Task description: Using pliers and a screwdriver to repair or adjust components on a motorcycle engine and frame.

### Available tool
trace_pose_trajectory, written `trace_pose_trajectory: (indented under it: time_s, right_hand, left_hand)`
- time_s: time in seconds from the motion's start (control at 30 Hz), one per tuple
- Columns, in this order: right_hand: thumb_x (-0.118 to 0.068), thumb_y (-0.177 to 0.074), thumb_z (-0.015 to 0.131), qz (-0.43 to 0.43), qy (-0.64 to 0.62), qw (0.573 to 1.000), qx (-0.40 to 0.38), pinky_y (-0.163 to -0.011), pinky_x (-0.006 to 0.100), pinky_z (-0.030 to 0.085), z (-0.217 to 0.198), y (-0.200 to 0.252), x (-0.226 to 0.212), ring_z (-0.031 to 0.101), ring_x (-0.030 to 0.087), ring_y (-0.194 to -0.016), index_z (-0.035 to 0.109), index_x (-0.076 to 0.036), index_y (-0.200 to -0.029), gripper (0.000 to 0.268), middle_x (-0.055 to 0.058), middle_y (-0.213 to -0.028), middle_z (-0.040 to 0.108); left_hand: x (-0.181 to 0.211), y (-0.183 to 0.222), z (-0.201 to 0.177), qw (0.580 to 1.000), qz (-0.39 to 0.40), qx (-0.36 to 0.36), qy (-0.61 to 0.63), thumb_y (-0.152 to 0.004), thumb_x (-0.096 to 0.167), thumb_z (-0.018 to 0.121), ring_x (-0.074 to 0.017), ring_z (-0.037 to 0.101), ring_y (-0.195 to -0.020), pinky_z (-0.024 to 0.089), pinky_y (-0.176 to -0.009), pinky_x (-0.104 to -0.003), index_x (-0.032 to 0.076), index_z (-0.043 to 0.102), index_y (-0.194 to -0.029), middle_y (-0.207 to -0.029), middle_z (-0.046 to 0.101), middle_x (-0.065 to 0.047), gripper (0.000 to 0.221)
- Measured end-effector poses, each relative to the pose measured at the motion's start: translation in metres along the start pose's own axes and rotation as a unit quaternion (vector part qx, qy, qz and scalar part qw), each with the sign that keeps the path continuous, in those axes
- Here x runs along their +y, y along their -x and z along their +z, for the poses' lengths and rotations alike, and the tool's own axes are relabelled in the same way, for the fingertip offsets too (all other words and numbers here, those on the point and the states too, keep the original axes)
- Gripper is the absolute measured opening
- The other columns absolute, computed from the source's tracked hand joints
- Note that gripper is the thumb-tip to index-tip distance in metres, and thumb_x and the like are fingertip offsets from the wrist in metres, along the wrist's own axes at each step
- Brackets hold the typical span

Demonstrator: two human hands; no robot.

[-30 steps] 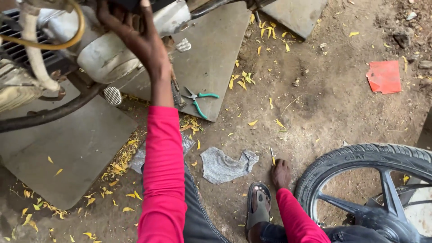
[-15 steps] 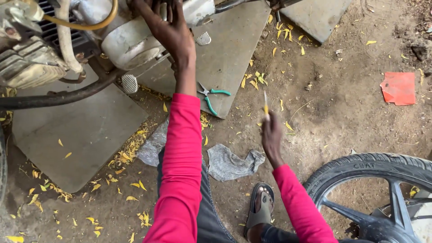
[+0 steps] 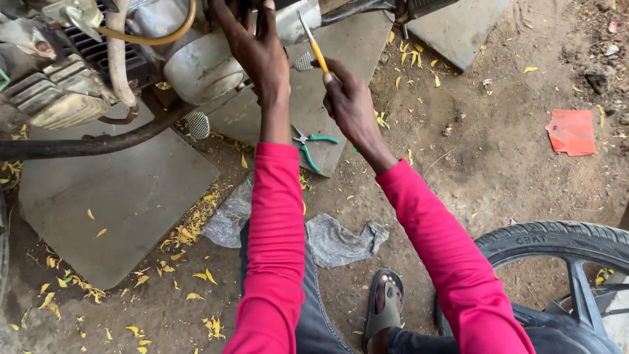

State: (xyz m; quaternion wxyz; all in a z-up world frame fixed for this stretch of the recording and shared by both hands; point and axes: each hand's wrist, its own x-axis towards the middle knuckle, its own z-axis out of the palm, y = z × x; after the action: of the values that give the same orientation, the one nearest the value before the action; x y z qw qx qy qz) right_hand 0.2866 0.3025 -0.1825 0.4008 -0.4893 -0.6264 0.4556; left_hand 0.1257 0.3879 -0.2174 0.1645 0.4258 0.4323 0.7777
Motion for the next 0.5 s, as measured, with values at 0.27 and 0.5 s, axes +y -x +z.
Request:
trace_pose_trajectory:
  time_s: [0.27,0.5]
  right_hand:
    - [-0.024,-0.111,0.048,-0.007,-0.041,0.999,-0.005,-0.047,0.026,0.038,0.009,-0.016,-0.013,0.046,0.004,-0.051,0.064,-0.014,-0.141,0.035,-0.005,-0.06,0.048]
    - [-0.026,-0.11,0.047,0.065,-0.132,0.988,-0.047,-0.043,0.025,0.032,0.004,-0.016,-0.024,0.042,0.004,-0.048,0.061,-0.015,-0.143,0.038,-0.007,-0.06,0.048]
  left_hand:
    - [-0.016,-0.003,-0.002,1.0,0.005,-0.004,-0.014,-0.107,0.006,0.07,-0.0313,0.052,-0.145,0.048,-0.127,-0.046,0.008,0.015,-0.167,-0.165,0.037,-0.02,0.082]
    - [-0.009,0.0,-0.002,0.999,-0.034,-0.021,-0.01,-0.108,0.01,0.065,-0.0344,0.035,-0.156,0.042,-0.13,-0.044,0.006,0.005,-0.166,-0.171,0.017,-0.025,0.084]
